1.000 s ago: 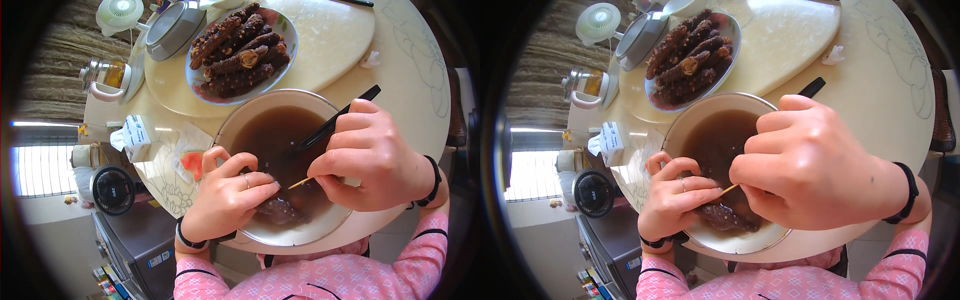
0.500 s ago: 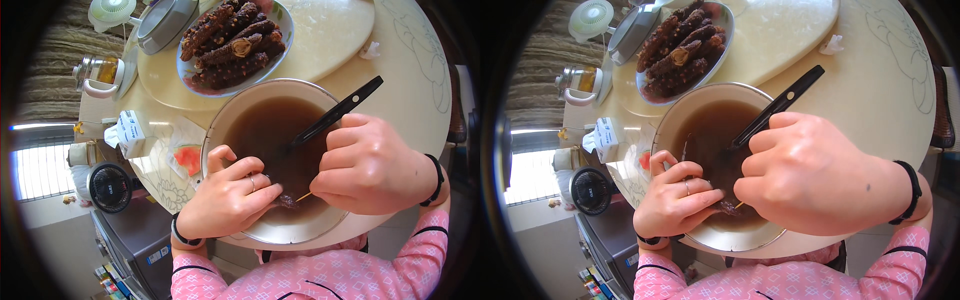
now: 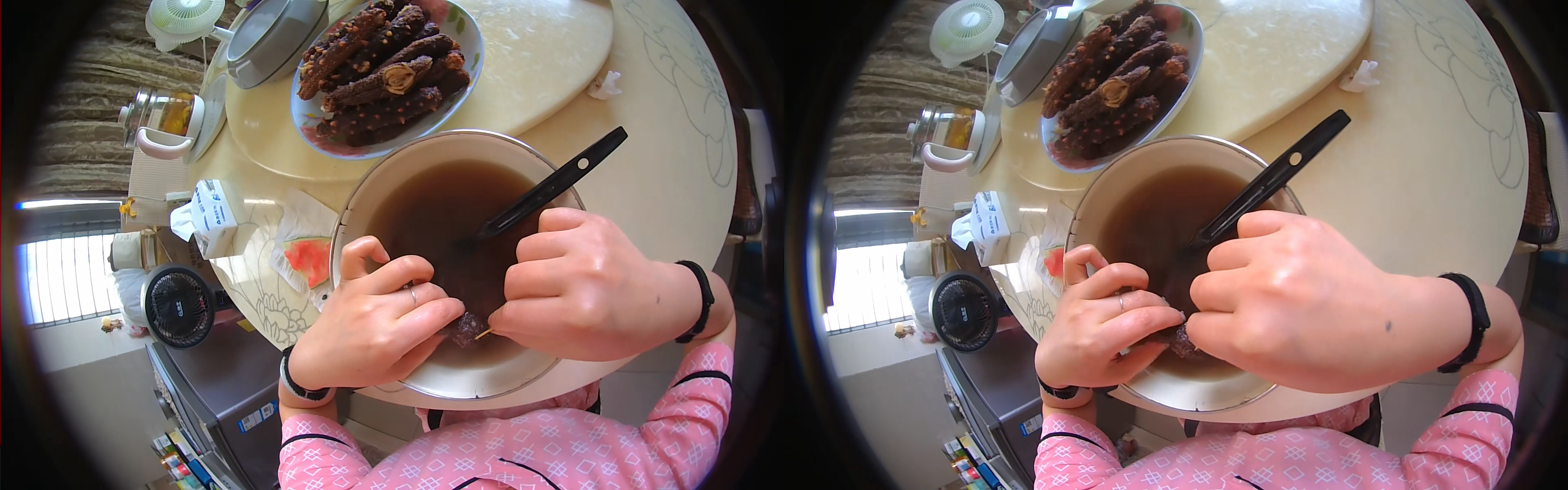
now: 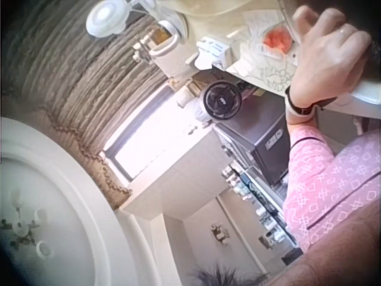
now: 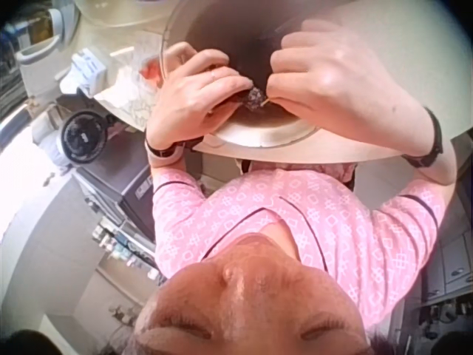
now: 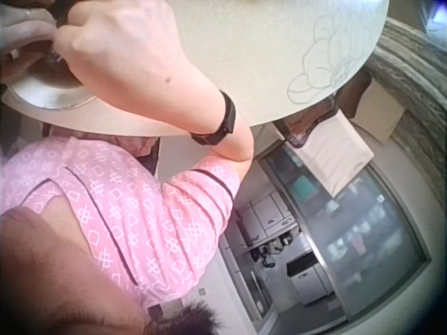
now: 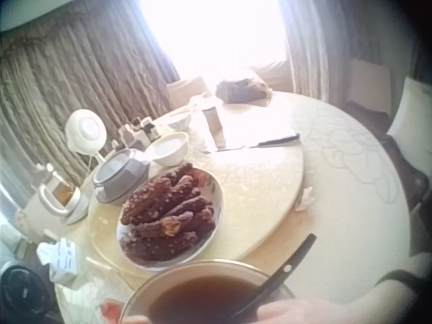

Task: The person cleans a sea cucumber by hand in a bowl of water, using a toothpick to scrape internal parts and a brush to scrub the outer surface.

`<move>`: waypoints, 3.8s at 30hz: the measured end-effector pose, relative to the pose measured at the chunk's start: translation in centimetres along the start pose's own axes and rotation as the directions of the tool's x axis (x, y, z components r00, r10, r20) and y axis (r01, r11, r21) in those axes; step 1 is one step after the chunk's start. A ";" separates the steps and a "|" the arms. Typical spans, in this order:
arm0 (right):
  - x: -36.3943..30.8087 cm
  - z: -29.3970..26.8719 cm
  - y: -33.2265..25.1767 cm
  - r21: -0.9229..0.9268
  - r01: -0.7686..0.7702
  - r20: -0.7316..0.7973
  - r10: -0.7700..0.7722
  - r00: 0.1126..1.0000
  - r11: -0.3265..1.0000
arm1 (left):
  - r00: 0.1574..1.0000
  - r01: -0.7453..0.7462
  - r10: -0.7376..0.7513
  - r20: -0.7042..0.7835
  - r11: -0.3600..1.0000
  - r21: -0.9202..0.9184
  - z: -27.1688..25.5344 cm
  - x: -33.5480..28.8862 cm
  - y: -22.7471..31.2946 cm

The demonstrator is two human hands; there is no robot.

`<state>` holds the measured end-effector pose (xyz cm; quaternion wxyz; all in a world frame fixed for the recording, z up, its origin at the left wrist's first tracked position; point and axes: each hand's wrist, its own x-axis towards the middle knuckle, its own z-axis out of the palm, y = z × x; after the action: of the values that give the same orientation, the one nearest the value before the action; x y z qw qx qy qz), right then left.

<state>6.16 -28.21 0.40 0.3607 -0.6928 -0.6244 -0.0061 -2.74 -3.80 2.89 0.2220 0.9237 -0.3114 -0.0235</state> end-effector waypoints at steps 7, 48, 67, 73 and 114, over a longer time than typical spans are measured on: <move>0.2 0.4 -0.1 -0.027 0.048 -0.076 -0.050 0.996 0.998 | 0.998 -0.055 0.056 -0.018 0.997 0.052 0.4 -0.2 -0.6; 0.3 -0.3 0.5 -0.091 0.001 -0.119 -0.012 0.993 0.996 | 0.927 -0.247 0.278 -0.253 0.958 0.147 0.0 -0.9 -2.3; 0.0 0.5 0.4 -0.072 0.050 -0.057 -0.054 0.997 0.996 | 0.982 -0.019 0.050 -0.184 0.986 0.166 -0.3 -0.8 -1.2; 0.3 -0.1 0.3 -0.087 0.009 -0.083 -0.016 0.996 0.996 | 0.973 -0.076 0.110 -0.205 0.983 0.168 -0.2 -0.8 -1.7; 4.1 0.0 0.8 0.225 -0.093 0.017 0.092 0.996 0.970 | 0.950 -0.106 0.112 -0.290 0.994 0.037 0.2 -0.7 -3.1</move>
<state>7.74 -24.64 1.92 0.4349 -0.6758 -0.5892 0.0836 -1.59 -1.21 1.35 0.2570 0.9006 -0.3261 0.1287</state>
